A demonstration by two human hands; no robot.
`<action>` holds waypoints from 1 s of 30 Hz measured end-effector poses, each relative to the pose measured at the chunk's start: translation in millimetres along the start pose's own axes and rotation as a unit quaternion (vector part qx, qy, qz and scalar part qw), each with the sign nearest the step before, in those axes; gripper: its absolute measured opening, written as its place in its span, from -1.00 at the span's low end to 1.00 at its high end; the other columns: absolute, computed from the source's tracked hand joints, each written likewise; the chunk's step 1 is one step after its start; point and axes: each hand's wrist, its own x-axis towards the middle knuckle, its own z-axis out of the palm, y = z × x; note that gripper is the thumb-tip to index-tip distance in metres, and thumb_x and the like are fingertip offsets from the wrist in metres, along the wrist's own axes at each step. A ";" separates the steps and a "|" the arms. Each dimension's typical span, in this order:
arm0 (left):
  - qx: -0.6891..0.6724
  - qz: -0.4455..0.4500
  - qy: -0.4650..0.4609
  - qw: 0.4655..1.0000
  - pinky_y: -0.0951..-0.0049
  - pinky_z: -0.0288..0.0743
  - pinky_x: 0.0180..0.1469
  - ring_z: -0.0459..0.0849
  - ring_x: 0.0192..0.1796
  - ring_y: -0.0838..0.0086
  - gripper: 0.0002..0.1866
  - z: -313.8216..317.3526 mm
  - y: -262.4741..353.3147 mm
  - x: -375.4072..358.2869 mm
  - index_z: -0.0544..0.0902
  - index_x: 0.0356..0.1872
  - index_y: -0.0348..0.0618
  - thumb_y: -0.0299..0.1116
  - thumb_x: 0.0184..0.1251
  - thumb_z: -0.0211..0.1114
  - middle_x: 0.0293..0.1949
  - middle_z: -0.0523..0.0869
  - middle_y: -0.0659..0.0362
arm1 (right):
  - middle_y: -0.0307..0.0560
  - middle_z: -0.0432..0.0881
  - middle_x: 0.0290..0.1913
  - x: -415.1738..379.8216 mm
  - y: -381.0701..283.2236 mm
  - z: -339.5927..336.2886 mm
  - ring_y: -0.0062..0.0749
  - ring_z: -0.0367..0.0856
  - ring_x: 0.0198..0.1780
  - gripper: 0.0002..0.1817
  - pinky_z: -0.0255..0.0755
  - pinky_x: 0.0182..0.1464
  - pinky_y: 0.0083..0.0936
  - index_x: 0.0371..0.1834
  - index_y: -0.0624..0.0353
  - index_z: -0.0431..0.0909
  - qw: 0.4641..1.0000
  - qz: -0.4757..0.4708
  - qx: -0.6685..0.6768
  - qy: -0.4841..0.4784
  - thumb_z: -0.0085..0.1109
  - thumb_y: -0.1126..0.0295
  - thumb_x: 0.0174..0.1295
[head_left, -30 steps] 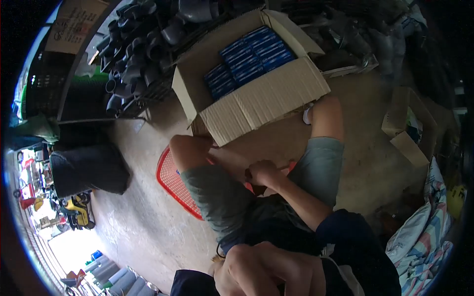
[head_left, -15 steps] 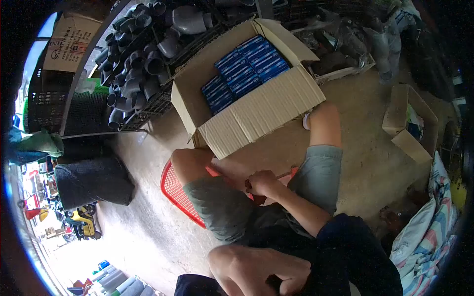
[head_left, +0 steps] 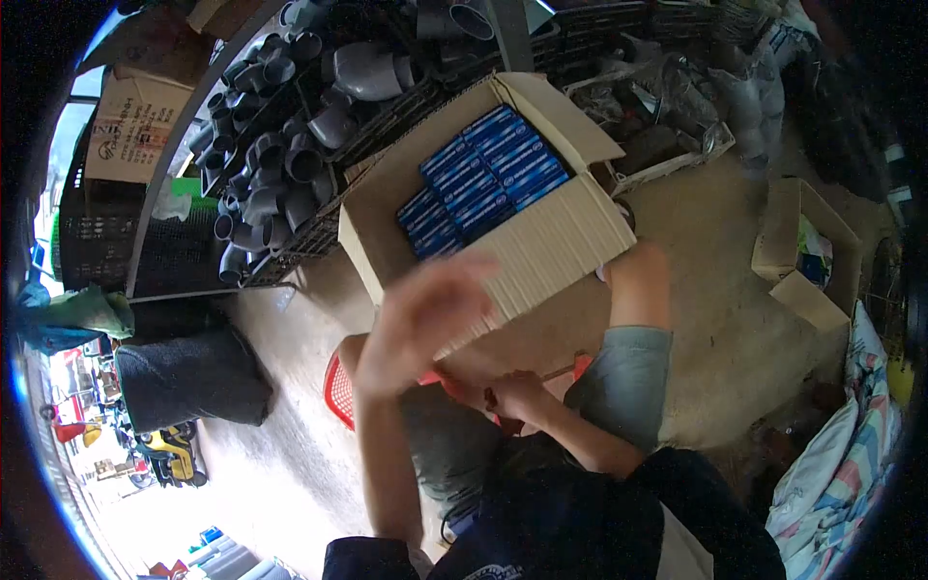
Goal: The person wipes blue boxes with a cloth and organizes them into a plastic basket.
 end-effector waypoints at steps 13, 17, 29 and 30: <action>0.573 -0.013 -0.018 0.819 0.14 0.51 0.21 0.60 0.11 0.05 -0.48 -49.5 -157.1 157.6 0.59 -0.05 -0.23 -0.27 -0.04 0.60 -0.03 0.62 -0.06 | 0.01 0.71 -0.30 10.9 4.6 -2.2 -0.03 0.69 -0.08 -0.63 0.60 -0.09 -0.13 -0.34 0.06 0.70 1.000 -0.008 -0.007 -0.025 0.30 -0.03 0.14; 0.599 0.024 0.004 0.800 0.16 0.56 0.14 0.56 0.16 0.08 -0.49 -44.9 -156.5 148.2 0.61 -0.11 -0.23 -0.27 -0.09 0.63 -0.01 0.60 -0.03 | 0.01 0.72 -0.28 11.7 7.9 3.6 -0.02 0.69 -0.08 -0.63 0.59 -0.04 -0.13 -0.32 0.03 0.71 0.998 -0.019 -0.008 -0.062 0.30 -0.06 0.15; 0.546 -0.091 0.035 0.832 0.06 0.58 0.08 0.71 0.01 -0.03 -0.40 -40.8 -156.1 144.0 0.56 0.00 -0.22 -0.33 -0.12 0.64 -0.14 0.75 -0.12 | -0.08 0.75 -0.17 9.8 3.6 21.9 -0.06 0.71 -0.04 -0.68 0.58 0.00 -0.10 -0.19 -0.13 0.74 1.000 0.009 0.014 -0.006 0.27 -0.06 0.19; 0.542 -0.095 0.041 0.834 0.06 0.59 0.07 0.71 0.02 -0.03 -0.39 -39.6 -154.8 143.8 0.55 0.01 -0.22 -0.33 -0.11 0.64 -0.13 0.75 -0.13 | -0.09 0.75 -0.17 9.6 4.6 21.5 -0.07 0.71 -0.04 -0.68 0.58 -0.01 -0.10 -0.19 -0.13 0.74 1.000 0.005 0.014 -0.006 0.27 -0.06 0.19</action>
